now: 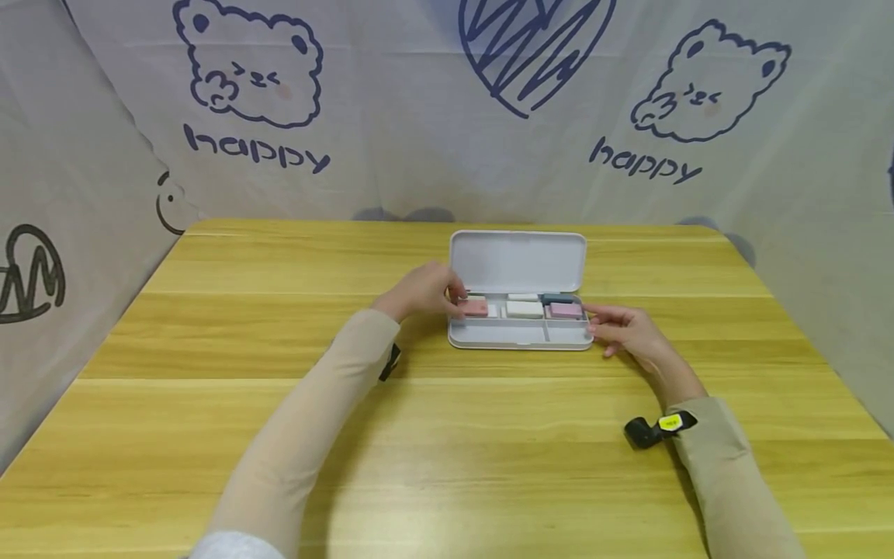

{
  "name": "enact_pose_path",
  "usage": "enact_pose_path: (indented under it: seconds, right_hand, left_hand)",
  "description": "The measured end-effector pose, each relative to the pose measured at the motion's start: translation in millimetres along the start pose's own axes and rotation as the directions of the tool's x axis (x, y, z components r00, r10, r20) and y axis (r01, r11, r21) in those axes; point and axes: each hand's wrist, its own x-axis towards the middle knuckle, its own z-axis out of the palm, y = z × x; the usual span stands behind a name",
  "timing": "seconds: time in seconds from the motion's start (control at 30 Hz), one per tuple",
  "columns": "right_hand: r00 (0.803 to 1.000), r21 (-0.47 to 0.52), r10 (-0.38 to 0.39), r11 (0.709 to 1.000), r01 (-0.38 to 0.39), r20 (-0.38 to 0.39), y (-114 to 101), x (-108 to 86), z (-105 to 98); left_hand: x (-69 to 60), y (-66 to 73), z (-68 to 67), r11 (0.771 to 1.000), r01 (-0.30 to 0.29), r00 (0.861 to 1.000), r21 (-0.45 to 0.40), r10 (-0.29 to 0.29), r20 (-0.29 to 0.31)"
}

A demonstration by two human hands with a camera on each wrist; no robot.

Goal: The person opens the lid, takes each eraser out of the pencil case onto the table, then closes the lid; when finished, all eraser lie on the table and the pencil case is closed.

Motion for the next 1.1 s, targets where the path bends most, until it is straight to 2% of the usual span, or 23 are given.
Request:
enact_pose_path:
  seconds: [0.37, 0.63, 1.1]
  right_hand:
    - [1.0, -0.026, 0.009, 1.0, -0.009, -0.002, -0.2, -0.4, 0.1]
    - [1.0, -0.008, 0.002, 1.0, -0.002, 0.003, 0.4, 0.0, -0.4]
    - [1.0, -0.028, 0.018, 0.999, -0.018, -0.009, 0.4, 0.5, -0.1]
  left_hand:
    - [0.3, 0.5, 3.0, 0.997, 0.055, 0.998, 0.048, -0.055, 0.001]
    - [2.8, 2.1, 1.2, 0.995, 0.091, 0.996, 0.028, -0.091, 0.014]
    - [3.5, -0.2, 3.5, 0.996, 0.088, 0.996, 0.018, -0.088, 0.001]
